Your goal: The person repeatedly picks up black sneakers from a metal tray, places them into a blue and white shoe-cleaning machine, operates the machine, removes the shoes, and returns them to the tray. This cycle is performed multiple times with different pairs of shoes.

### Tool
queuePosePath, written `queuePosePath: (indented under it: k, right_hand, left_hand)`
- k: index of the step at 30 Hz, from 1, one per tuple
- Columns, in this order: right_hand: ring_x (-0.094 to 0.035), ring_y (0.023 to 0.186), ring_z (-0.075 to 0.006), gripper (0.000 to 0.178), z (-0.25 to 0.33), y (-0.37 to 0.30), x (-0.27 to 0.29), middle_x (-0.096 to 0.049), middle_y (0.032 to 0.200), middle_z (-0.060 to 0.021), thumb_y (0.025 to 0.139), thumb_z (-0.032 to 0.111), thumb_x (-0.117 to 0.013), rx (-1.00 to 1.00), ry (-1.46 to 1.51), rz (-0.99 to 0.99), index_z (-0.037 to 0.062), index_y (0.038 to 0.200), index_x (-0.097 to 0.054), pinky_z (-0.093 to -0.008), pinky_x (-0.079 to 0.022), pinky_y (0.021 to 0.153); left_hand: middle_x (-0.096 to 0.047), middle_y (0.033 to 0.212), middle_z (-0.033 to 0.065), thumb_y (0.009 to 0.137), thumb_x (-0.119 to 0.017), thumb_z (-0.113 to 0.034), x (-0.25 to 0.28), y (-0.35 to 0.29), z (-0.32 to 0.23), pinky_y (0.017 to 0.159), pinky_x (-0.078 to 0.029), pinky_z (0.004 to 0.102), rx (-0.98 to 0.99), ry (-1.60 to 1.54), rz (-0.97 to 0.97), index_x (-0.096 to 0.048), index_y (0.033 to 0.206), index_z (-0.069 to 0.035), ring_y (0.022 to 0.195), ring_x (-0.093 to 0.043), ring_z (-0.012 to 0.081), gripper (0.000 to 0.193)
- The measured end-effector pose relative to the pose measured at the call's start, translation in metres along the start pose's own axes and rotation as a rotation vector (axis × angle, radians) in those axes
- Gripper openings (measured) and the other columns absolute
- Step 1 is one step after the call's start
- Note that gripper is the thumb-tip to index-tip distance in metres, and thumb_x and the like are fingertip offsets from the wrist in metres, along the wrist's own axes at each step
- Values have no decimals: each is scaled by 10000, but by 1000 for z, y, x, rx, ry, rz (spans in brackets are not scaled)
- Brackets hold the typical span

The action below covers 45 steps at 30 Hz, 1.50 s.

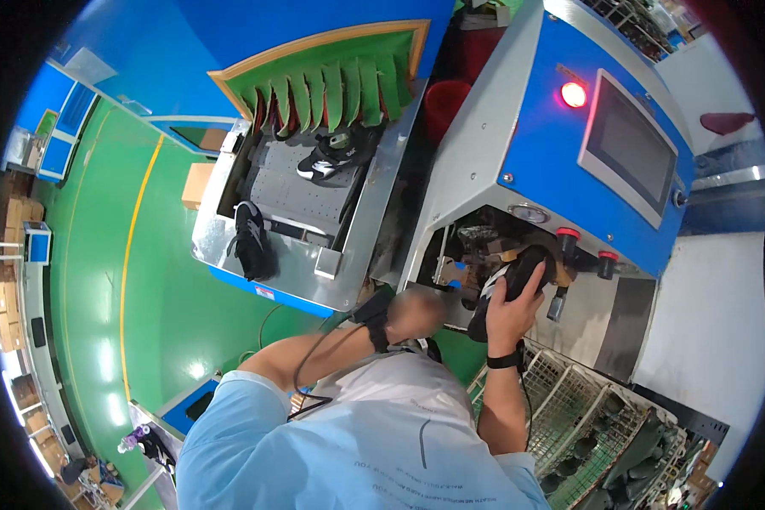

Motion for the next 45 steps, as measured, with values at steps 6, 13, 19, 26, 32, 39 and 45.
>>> queuePosePath:
  k: [6,13,19,26,32,39,45]
  right_hand:
    - [-542,1232,-593,807,-33,-128,30,-453,1437,-393,960,284,-773,218,-46,-9,80,1642,-392,-612,-527,907]
    - [-701,1140,-377,684,-60,-146,54,-577,1444,-267,888,349,-834,-163,436,615,87,1479,-609,-410,-555,979]
    - [-692,1124,-232,586,-81,-88,-69,-714,1252,-113,960,63,-733,-753,1812,510,76,1519,-560,-390,-565,980]
    - [-728,1000,-172,638,-188,-146,43,-736,1225,-85,969,77,-713,-614,1505,23,57,1571,-501,-324,-621,806]
    - [-742,1001,-172,403,-258,-196,113,-778,1162,-133,985,98,-669,-512,1059,131,-19,1371,-662,-314,-600,866]
    - [-770,876,-237,263,-222,-205,82,-789,1017,-154,951,85,-752,-377,757,62,-1,1199,-736,-326,-604,813]
    - [-652,1188,-369,417,-63,-69,127,-674,1294,-142,884,1,-678,511,131,-166,98,1290,-683,-497,-545,977]
  left_hand:
    - [-696,827,48,1036,-604,-612,-33,-24,-29,677,-527,339,-44,-78,251,-699,1092,-19,732,-645,150,603]
    - [-737,1106,45,973,-685,-629,-74,-38,50,894,-567,332,558,-300,631,-717,1234,-87,967,-699,169,602]
    - [-728,1154,30,945,-728,-312,-45,-47,10,889,-539,344,96,34,464,-696,1306,-61,1002,-664,192,441]
    - [-735,1082,39,908,-727,-219,-14,-52,7,809,-503,307,9,429,247,-752,1198,5,905,-628,137,367]
    - [-755,1036,41,914,-763,-274,-100,-72,27,823,-521,300,180,277,348,-754,1203,0,920,-661,129,399]
    - [-787,1030,105,954,-768,-345,-159,-119,-45,853,-539,344,-176,653,332,-756,1131,50,925,-680,172,432]
    - [-766,954,103,961,-753,-442,-71,-132,13,852,-531,359,-83,481,14,-755,1138,19,901,-661,174,494]
Point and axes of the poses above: each hand's wrist, its own y-axis towards the middle knuckle, its own x-axis out of the back of the hand, z = x × y, the point moved 8 cm from there along y, towards the middle knuckle
